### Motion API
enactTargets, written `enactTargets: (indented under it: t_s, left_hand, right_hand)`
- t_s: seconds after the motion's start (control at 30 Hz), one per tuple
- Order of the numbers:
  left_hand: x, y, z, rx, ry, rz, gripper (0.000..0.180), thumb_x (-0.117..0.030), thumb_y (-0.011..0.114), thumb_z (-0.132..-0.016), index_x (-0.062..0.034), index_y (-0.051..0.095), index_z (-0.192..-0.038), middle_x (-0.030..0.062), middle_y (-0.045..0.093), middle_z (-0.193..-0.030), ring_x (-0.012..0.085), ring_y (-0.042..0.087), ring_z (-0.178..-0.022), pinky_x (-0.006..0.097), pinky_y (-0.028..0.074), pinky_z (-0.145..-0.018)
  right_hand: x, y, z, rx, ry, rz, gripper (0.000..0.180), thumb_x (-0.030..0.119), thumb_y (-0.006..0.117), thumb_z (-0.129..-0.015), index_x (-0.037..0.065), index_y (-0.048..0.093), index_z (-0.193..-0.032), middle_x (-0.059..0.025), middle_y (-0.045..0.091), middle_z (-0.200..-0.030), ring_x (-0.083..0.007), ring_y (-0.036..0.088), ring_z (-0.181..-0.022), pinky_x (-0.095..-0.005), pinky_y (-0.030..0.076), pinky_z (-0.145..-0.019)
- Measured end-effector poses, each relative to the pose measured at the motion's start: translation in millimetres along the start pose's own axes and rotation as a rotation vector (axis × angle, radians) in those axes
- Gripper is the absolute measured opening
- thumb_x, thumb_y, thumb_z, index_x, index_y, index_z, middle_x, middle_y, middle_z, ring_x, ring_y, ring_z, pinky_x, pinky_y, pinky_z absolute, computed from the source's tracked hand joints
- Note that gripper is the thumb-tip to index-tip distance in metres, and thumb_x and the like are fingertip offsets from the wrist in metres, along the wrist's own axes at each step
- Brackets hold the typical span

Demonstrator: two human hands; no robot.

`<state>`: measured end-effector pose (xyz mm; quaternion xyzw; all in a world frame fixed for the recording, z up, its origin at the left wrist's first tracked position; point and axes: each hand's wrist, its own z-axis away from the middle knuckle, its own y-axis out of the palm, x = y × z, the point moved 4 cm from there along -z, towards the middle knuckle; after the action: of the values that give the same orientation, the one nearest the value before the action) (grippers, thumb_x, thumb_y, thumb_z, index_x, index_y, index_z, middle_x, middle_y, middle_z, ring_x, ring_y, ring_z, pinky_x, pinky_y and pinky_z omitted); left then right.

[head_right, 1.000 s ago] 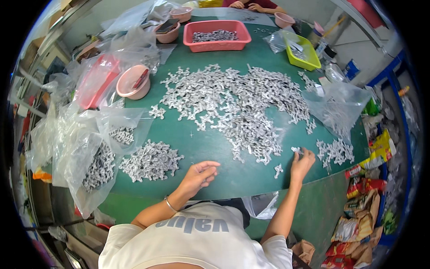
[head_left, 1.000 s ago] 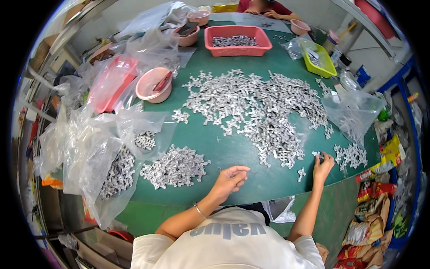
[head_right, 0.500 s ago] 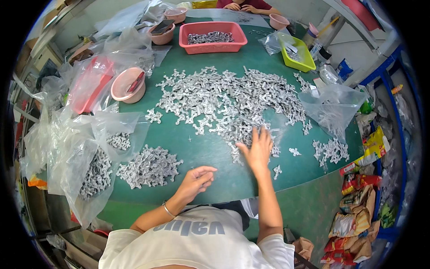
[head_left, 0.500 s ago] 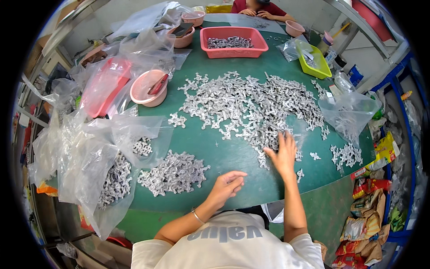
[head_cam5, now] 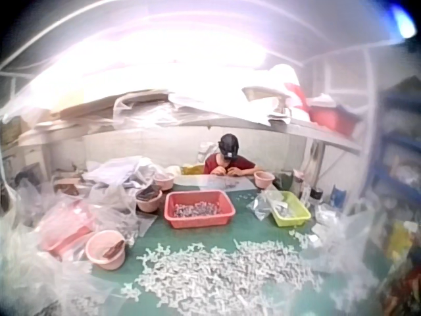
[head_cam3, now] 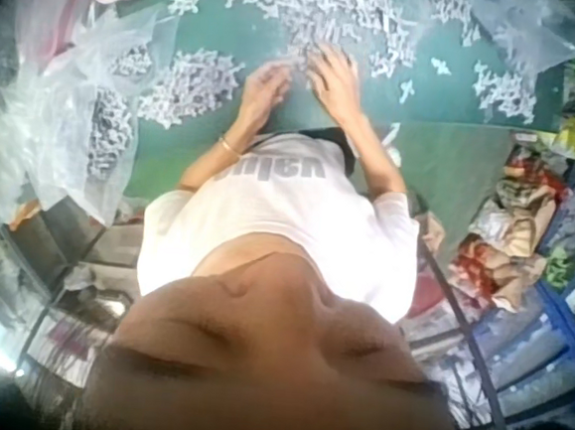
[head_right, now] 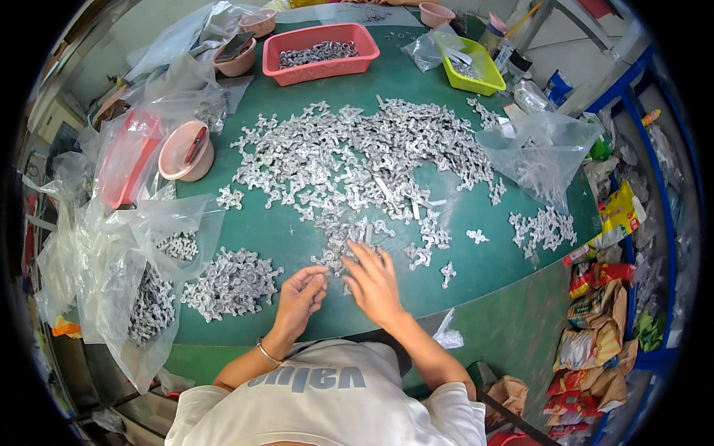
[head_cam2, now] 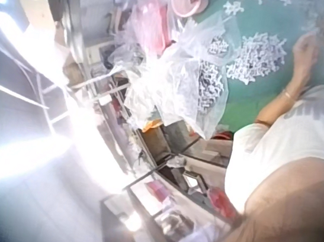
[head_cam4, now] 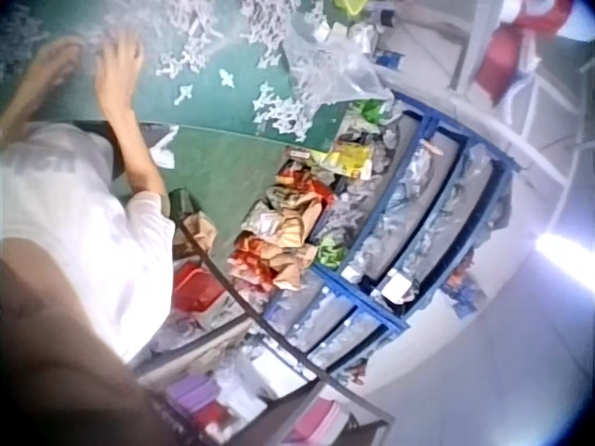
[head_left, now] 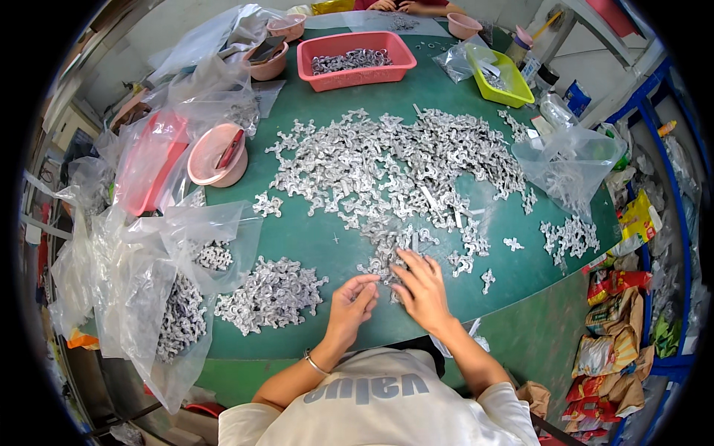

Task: The person sorts through a pile of small cross-shaped metal components on a workbench, picking them up one by one, turning them over, and placing some into a plastic bag.

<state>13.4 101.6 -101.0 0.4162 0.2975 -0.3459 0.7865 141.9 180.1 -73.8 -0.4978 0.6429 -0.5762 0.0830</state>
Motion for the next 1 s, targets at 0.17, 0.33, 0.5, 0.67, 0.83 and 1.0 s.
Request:
enactTargets:
  t_s: [0.17, 0.33, 0.5, 0.67, 0.83, 1.0]
  left_hand:
    - [2.4, -1.8, -3.7, -0.026, -0.005, -0.069, 0.028, -0.013, 0.054, -0.087, -0.0042, 0.051, -0.114, 0.0009, 0.055, -0.082, 0.0039, 0.040, -0.057, 0.015, 0.027, -0.043]
    - [7.0, 9.2, -10.4, -0.004, -0.064, -0.149, 0.036, -0.013, 0.055, -0.087, -0.0041, 0.047, -0.120, 0.0040, 0.058, -0.096, 0.0043, 0.039, -0.059, 0.016, 0.028, -0.044]
    - [7.5, 21.1, -24.6, 0.072, -0.018, -0.167, 0.038, -0.010, 0.052, -0.087, -0.0035, 0.045, -0.123, 0.0040, 0.057, -0.105, 0.0042, 0.039, -0.059, 0.017, 0.028, -0.044]
    - [1.9, 35.0, -31.3, 0.162, 0.041, -0.207, 0.037, -0.006, 0.051, -0.086, -0.0038, 0.046, -0.123, 0.0045, 0.057, -0.110, 0.0041, 0.038, -0.056, 0.017, 0.028, -0.044]
    - [5.0, 28.2, -25.9, 0.209, 0.295, -0.491, 0.033, -0.005, 0.049, -0.087, -0.0045, 0.050, -0.119, 0.0048, 0.058, -0.109, 0.0042, 0.040, -0.054, 0.017, 0.033, -0.045]
    - [-0.6, 21.4, -7.3, 0.225, 0.165, -0.431, 0.027, -0.005, 0.051, -0.087, -0.0036, 0.054, -0.114, 0.0034, 0.062, -0.097, 0.0039, 0.041, -0.055, 0.018, 0.036, -0.048]
  right_hand:
    - [-53.9, -35.9, -14.7, -0.344, 0.247, -0.017, 0.019, 0.008, 0.063, -0.074, 0.002, 0.061, -0.092, -0.0130, 0.057, -0.099, -0.0295, 0.050, -0.091, -0.0389, 0.037, -0.082]
    - [-84.1, -33.7, -47.2, -0.298, 0.301, 0.287, 0.020, 0.013, 0.064, -0.074, 0.001, 0.060, -0.090, -0.0133, 0.054, -0.093, -0.0301, 0.048, -0.088, -0.0379, 0.035, -0.077]
    - [-98.3, -30.1, -49.9, -0.196, 0.323, 0.342, 0.015, 0.011, 0.064, -0.073, 0.004, 0.060, -0.085, -0.0102, 0.055, -0.091, -0.0274, 0.048, -0.088, -0.0378, 0.034, -0.075]
    - [-96.1, -61.0, -38.2, -0.385, 0.347, 0.419, 0.012, 0.009, 0.064, -0.073, 0.003, 0.060, -0.082, -0.0096, 0.056, -0.085, -0.0269, 0.049, -0.084, -0.0367, 0.034, -0.074]
    - [-68.0, -43.3, -28.0, -0.080, 0.329, 0.062, 0.021, 0.015, 0.065, -0.074, 0.002, 0.060, -0.090, -0.0104, 0.056, -0.097, -0.0286, 0.048, -0.094, -0.0388, 0.035, -0.080]
    - [-65.8, -24.3, -22.2, -0.069, 0.375, 0.272, 0.017, 0.017, 0.063, -0.075, 0.001, 0.062, -0.083, -0.0114, 0.056, -0.090, -0.0280, 0.048, -0.092, -0.0389, 0.034, -0.078]
